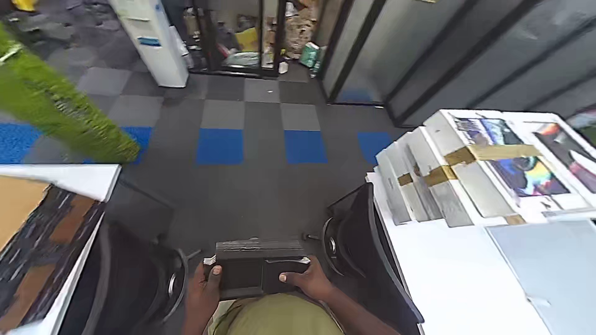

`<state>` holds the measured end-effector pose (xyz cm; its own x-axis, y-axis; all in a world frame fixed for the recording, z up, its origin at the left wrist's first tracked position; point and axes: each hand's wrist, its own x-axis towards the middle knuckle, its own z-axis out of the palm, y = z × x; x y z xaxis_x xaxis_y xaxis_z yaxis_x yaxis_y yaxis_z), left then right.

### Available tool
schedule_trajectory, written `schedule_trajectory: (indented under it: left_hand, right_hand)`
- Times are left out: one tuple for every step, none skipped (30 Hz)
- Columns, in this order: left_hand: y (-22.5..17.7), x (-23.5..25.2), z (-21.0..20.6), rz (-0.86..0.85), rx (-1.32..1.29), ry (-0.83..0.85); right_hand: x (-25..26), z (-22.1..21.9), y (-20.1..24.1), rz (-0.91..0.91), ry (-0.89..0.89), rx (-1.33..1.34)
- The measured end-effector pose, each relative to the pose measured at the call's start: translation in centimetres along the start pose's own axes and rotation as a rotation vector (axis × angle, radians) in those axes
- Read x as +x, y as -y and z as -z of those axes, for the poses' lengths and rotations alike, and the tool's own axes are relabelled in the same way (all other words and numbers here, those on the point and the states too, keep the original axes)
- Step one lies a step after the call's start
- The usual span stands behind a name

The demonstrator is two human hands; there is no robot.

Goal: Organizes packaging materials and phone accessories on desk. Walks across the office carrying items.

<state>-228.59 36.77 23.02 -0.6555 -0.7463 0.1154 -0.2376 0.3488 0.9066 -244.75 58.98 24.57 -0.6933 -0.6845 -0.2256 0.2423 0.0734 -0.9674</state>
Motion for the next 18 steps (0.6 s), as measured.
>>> schedule_trajectory:
  left_hand:
    - [0.0, 2.9, -0.6, -0.013, -0.023, 0.017]
    - [-0.2, 5.8, -1.3, -0.028, -0.037, 0.036]
    - [-0.5, 8.6, -1.9, -0.038, -0.035, 0.073]
    - [-0.9, 11.6, -2.6, -0.054, -0.023, 0.113]
    - [-1.3, 14.7, -3.4, -0.075, -0.006, 0.151]
    - [-1.8, 17.5, -4.3, -0.091, 0.014, 0.189]
    - [-2.4, 20.2, -5.2, -0.113, 0.012, 0.228]
    - [-3.0, 22.6, -6.3, -0.140, -0.015, 0.270]
    - [-3.7, 25.0, -7.5, -0.172, -0.058, 0.306]
    - [-4.5, 27.4, -8.9, -0.203, -0.108, 0.344]
    - [-5.1, 29.5, -10.4, -0.228, -0.149, 0.376]
    - [-5.6, 31.2, -12.1, -0.243, -0.181, 0.402]
    - [-5.8, 32.7, -14.0, -0.251, -0.214, 0.422]
    - [-5.9, 34.1, -16.2, -0.251, -0.242, 0.437]
    - [-5.9, 35.3, -18.5, -0.246, -0.260, 0.448]
    - [-5.9, 36.2, -20.9, -0.237, -0.264, 0.455]
    - [-6.1, 36.8, -23.2, -0.219, -0.261, 0.464]
    - [-6.6, 37.4, -25.4, -0.201, -0.248, 0.471]
  right_hand:
    - [2.0, 0.0, 0.5, -0.002, -0.011, 0.033]
    - [3.9, 0.2, 1.1, -0.005, -0.026, 0.071]
    - [5.7, 0.5, 1.9, -0.018, -0.046, 0.100]
    - [7.6, 0.9, 2.8, -0.038, -0.073, 0.118]
    - [9.5, 1.3, 3.7, -0.043, -0.102, 0.129]
    - [11.1, 1.7, 4.5, -0.035, -0.134, 0.134]
    - [12.6, 2.2, 5.3, -0.025, -0.166, 0.137]
    - [13.8, 2.7, 6.2, -0.017, -0.202, 0.137]
    - [15.0, 3.3, 7.3, -0.014, -0.238, 0.136]
    - [16.3, 4.1, 8.4, -0.008, -0.276, 0.135]
    - [17.4, 5.0, 9.2, 0.004, -0.314, 0.143]
    - [18.4, 5.9, 9.7, 0.025, -0.348, 0.150]
    - [19.4, 7.1, 10.0, 0.053, -0.372, 0.153]
    - [20.5, 8.4, 10.2, 0.078, -0.396, 0.151]
    - [21.6, 10.0, 10.3, 0.092, -0.419, 0.147]
    - [22.7, 11.9, 10.1, 0.091, -0.440, 0.138]
    - [23.7, 13.9, 9.9, 0.084, -0.455, 0.126]
    - [24.8, 16.1, 9.8, 0.083, -0.461, 0.111]
